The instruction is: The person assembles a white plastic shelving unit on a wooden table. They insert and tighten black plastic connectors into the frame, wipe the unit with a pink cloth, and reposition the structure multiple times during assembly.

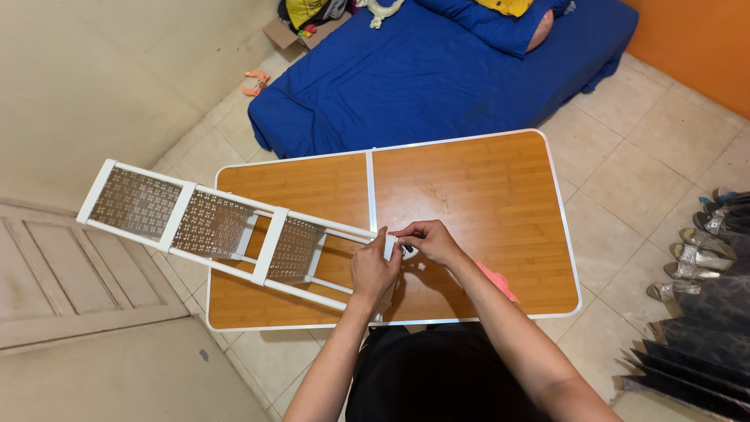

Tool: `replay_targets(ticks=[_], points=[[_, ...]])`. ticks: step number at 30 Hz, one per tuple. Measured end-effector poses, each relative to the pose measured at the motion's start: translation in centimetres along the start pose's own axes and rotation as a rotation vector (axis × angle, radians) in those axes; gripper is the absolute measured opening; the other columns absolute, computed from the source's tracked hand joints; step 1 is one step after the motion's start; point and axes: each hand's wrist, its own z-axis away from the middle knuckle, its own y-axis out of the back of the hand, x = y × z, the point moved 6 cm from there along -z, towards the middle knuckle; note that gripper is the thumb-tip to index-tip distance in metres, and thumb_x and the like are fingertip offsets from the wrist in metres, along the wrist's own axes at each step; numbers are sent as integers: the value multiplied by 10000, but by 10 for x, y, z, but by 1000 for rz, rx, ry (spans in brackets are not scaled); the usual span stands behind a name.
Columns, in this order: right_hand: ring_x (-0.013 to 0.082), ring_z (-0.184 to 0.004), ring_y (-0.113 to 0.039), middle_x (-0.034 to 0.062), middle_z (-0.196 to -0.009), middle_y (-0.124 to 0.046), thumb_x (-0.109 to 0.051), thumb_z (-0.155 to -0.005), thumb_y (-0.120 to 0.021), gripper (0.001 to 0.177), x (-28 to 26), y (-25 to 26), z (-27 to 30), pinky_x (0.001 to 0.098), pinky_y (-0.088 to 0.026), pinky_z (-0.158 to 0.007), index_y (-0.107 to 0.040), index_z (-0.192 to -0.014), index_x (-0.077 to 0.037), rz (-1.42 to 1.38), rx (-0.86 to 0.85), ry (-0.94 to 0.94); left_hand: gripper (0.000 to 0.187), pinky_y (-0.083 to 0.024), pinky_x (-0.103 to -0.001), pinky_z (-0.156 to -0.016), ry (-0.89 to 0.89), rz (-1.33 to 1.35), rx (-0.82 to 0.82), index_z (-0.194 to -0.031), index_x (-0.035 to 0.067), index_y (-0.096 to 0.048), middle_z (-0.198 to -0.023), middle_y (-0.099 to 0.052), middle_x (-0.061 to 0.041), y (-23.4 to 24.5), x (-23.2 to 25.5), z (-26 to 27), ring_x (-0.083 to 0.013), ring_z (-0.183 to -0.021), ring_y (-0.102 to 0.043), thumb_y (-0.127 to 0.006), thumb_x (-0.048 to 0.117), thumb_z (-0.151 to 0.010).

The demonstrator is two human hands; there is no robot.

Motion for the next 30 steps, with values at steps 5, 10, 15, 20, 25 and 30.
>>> replay_targets(ticks=[5, 10, 15, 20, 25, 30], points=[[97, -927, -714, 63, -1079, -796, -39, -926, -718, 171, -3, -3, 7, 272, -592, -840, -767, -1087, -9, -82, 8, 63, 531, -554, -474, -581, -5, -10, 2, -1304, 40, -682, -650, -685, -204, 5, 0, 3, -366, -609, -704, -703, 367, -885], [119, -966, -725, 83, -1039, -791, -114, -942, -720, 205, 30, 3, 13, 262, -570, -868, -750, -1124, -26, 102, 106, 57, 557, -553, -486, -605, -1, 39, -12, -1332, 91, -678, -688, -693, -221, 14, -1, 2, -397, -652, -703, -725, 412, -879], [292, -1169, -665, 130, -1194, -710, -256, -900, -694, 355, 111, 35, 43, 401, -527, -1004, -703, -1223, -109, 509, 297, -264, 524, -565, -484, -657, 42, 130, -115, -1415, 155, -624, -781, -709, -254, 19, -14, 11, -409, -703, -714, -660, 336, -925], [421, -1325, -428, 286, -1389, -507, -360, -850, -746, 626, 154, 73, 93, 591, -432, -936, -510, -1320, -20, 1047, 626, -383, 405, -588, -447, -706, 11, 208, -91, -1362, 180, -670, -940, -771, -193, 42, -40, 21, -374, -788, -749, -615, 252, -968], [329, -1266, -577, 156, -1307, -628, -349, -845, -713, 567, 176, 90, 123, 597, -435, -1041, -539, -1340, -134, 992, 535, -661, 343, -609, -393, -740, 23, 222, -89, -1295, 152, -712, -968, -797, -131, 73, -65, 19, -300, -853, -784, -647, 228, -968], [404, -1159, -632, 232, -1259, -633, -281, -902, -677, 445, 116, 76, 131, 484, -534, -986, -620, -1295, -81, 727, 801, -322, 375, -624, -353, -730, 62, 332, -125, -1315, 124, -681, -1010, -806, -90, 97, -72, 22, -255, -806, -788, -638, 187, -948]])
